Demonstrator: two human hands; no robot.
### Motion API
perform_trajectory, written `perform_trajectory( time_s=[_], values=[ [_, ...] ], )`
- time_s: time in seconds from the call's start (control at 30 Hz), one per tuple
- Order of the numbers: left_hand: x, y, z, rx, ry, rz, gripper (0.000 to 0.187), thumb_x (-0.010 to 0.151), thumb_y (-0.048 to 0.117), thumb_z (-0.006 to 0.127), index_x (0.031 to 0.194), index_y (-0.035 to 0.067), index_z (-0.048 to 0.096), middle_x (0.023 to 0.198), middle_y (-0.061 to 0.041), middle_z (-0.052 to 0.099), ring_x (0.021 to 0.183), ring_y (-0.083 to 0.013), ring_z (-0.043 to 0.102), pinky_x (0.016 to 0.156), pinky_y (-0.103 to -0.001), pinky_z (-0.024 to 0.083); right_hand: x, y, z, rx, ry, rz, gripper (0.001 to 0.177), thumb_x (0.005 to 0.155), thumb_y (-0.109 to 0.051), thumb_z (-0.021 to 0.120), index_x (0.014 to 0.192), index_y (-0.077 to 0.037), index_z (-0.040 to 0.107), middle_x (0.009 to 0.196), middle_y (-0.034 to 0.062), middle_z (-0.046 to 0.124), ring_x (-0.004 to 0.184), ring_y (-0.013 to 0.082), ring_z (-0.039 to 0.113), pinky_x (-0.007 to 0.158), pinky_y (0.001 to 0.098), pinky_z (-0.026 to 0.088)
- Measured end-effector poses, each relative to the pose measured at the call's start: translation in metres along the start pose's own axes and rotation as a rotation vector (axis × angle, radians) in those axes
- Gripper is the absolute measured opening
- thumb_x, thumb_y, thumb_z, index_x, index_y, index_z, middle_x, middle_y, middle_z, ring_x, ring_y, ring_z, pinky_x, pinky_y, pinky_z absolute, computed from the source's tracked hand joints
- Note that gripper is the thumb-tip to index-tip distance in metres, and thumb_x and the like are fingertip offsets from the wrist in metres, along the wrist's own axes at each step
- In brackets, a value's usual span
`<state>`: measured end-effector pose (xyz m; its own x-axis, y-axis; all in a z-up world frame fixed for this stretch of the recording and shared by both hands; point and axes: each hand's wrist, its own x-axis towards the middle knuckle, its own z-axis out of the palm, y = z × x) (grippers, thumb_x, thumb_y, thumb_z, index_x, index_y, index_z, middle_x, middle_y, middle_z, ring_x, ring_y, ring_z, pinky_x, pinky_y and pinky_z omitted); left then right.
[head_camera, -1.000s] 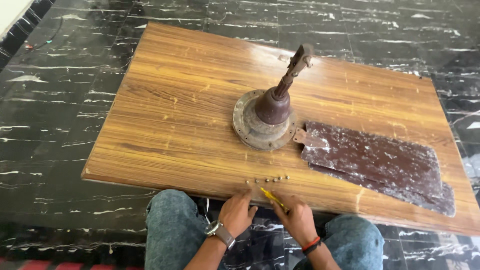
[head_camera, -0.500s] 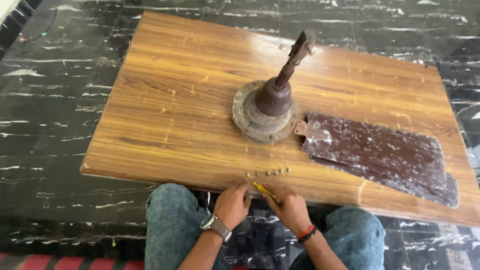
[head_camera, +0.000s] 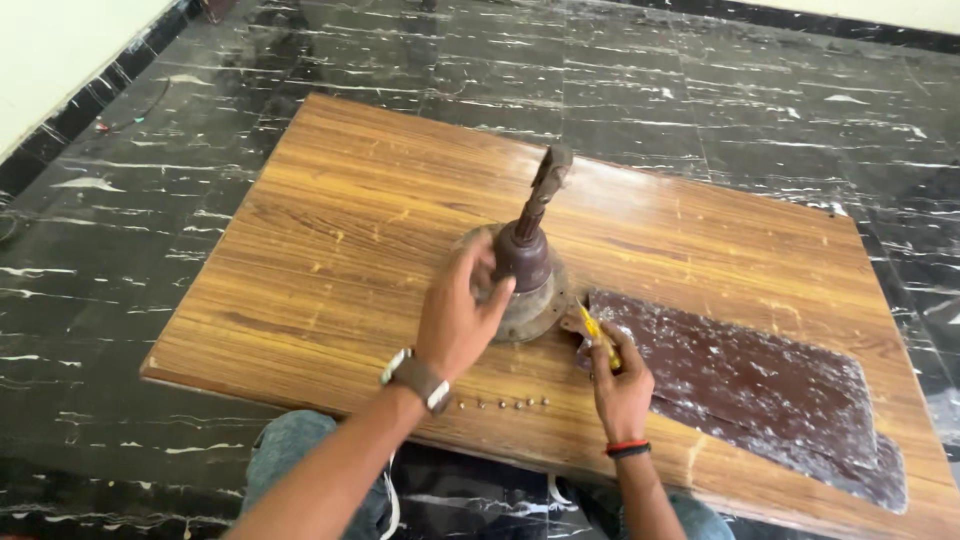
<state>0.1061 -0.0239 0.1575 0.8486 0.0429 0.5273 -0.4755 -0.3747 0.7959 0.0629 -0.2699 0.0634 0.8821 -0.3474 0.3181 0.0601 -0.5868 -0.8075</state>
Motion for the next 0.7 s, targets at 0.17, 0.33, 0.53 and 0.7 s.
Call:
perform_trajectory(
  time_s=[0.17,0.33,0.53,0.7],
  values=[
    [0.073,0.020,0.015,0.272,0.109,0.406,0.092,0.097,0.048,0.073,0.162,0.003,0.025,0.158,-0.025,0.041,0.145,-0.0395,0.046,0.119,-0.052,0.044,0.003,0.020,0.007,-0.071,0.021,-0.098,0.031,0.094,-0.021,0.072,0.123,-0.010,0.073,0.097,0.0155,0.077,0.075,0.0171,0.072,0.068,0.0332,0.056],
    [0.112,0.035,0.042,0.397,0.076,0.437,0.070,0.104,0.051,0.062,0.153,0.006,0.039,0.145,-0.024,0.055,0.132,-0.0369,0.057,0.108,-0.048,0.050,0.014,0.015,0.007,-0.099,0.001,-0.295,0.029,0.094,-0.023,0.072,0.121,-0.012,0.074,0.097,0.0163,0.076,0.075,0.0247,0.071,0.067,0.0359,0.056],
    [0.116,0.029,0.050,0.328,0.033,0.372,0.041,0.112,0.036,0.055,0.148,0.018,0.050,0.120,-0.012,0.074,0.103,-0.0282,0.074,0.087,-0.042,0.060,0.011,0.009,0.002,-0.231,-0.031,-0.279,0.029,0.093,-0.023,0.074,0.120,-0.014,0.076,0.078,0.0164,0.068,0.068,0.0292,0.066,0.062,0.0408,0.052],
    [0.124,0.012,0.041,0.290,0.101,0.609,0.038,0.114,0.032,0.052,0.147,0.014,0.054,0.130,-0.015,0.071,0.106,-0.0288,0.073,0.090,-0.041,0.060,0.013,0.011,0.000,-0.242,-0.060,-0.288,0.027,0.094,-0.021,0.073,0.120,-0.013,0.076,0.077,0.0154,0.069,0.067,0.0285,0.065,0.063,0.0407,0.052]
  ],
)
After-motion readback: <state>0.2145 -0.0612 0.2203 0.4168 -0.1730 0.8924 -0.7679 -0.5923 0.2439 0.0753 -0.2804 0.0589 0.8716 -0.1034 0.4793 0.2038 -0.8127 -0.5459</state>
